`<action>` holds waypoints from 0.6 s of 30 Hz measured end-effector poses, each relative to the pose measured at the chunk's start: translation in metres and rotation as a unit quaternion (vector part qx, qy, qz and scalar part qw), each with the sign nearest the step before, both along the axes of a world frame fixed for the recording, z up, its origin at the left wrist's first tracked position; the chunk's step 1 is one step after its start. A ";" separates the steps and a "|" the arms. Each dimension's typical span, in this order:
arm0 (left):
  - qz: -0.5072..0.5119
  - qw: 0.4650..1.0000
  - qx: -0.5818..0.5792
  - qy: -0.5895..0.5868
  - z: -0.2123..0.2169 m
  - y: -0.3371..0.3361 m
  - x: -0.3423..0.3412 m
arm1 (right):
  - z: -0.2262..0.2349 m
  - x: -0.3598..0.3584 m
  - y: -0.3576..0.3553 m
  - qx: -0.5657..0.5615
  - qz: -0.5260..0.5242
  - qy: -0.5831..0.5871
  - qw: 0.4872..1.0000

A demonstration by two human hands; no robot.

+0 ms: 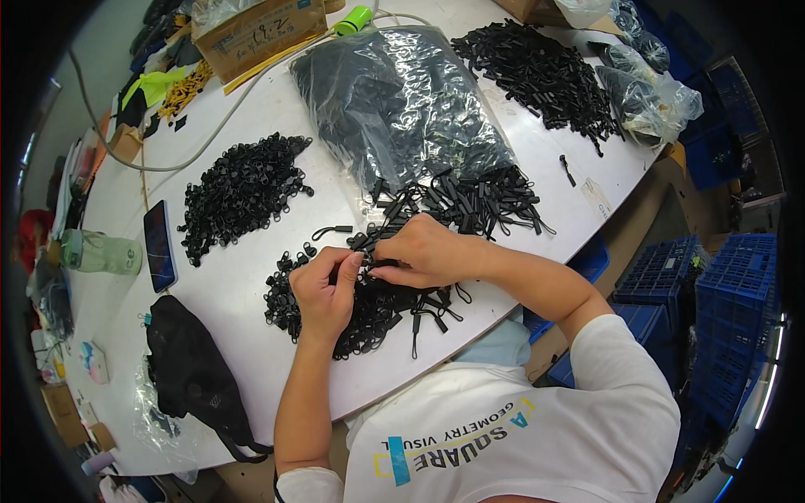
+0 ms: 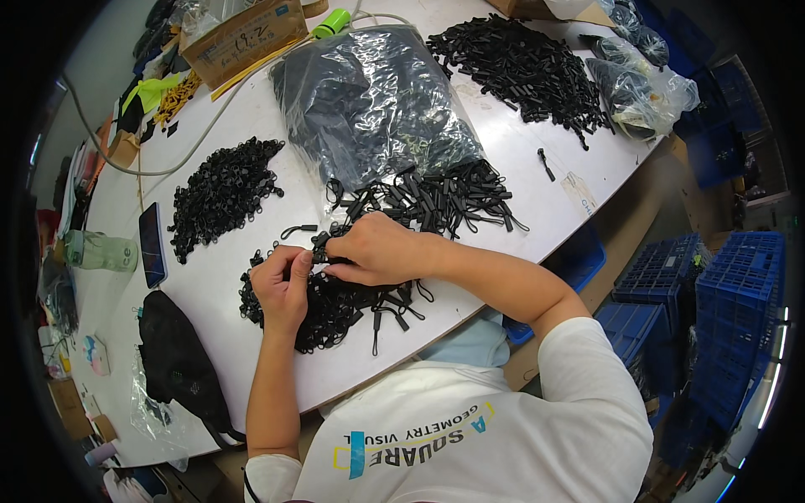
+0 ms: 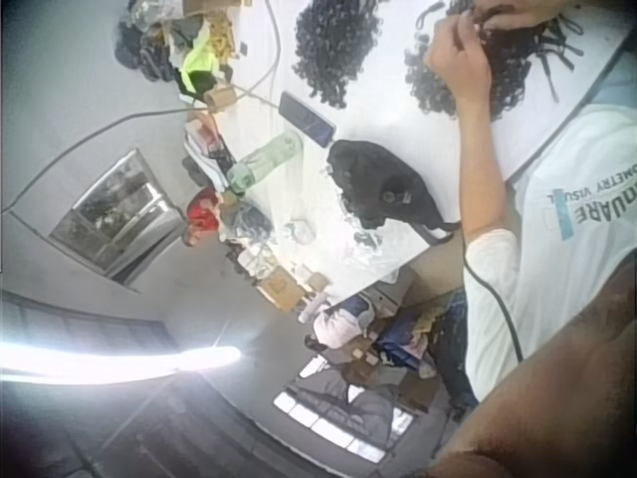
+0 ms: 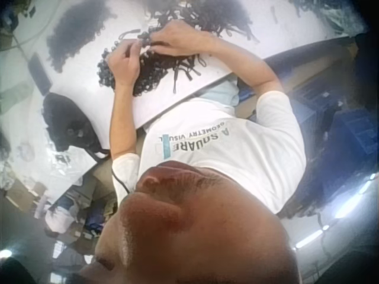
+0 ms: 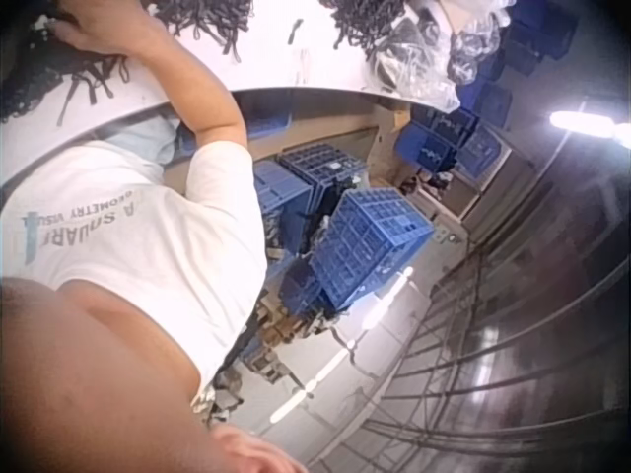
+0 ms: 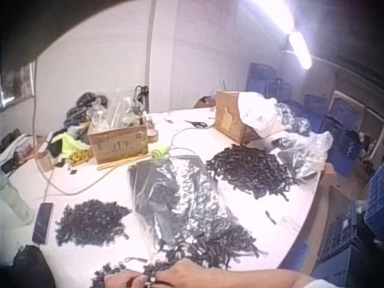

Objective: The person sits at a white table and repeatedly picks up small black plastic cable ties and larger black plastic components. They insert the cable ties into the components by hand, then place the assembled units into a growing pile on the table. The process continues with the person handling items one at a time.

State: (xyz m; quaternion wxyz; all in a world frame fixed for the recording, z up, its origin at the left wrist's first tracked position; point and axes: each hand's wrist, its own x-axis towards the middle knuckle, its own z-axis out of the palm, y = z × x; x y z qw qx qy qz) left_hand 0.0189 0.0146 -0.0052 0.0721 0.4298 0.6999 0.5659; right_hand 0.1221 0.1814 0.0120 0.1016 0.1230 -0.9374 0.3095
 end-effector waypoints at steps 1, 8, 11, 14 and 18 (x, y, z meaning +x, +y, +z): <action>0.001 1.000 0.003 -0.003 0.000 0.000 0.000 | 0.000 0.000 0.001 0.001 0.002 0.002 1.000; 0.017 0.999 0.008 -0.042 -0.001 -0.002 -0.005 | -0.006 -0.001 0.002 0.002 0.012 0.022 1.000; 0.016 0.999 0.022 -0.044 -0.002 -0.002 -0.005 | -0.005 -0.001 0.003 0.009 0.014 0.020 1.000; 0.015 0.999 0.023 -0.043 -0.002 -0.002 -0.006 | -0.001 0.000 0.004 0.012 0.017 0.018 1.000; 0.014 0.998 0.025 -0.050 -0.002 -0.002 -0.006 | -0.004 -0.001 0.006 -0.016 0.045 0.041 0.998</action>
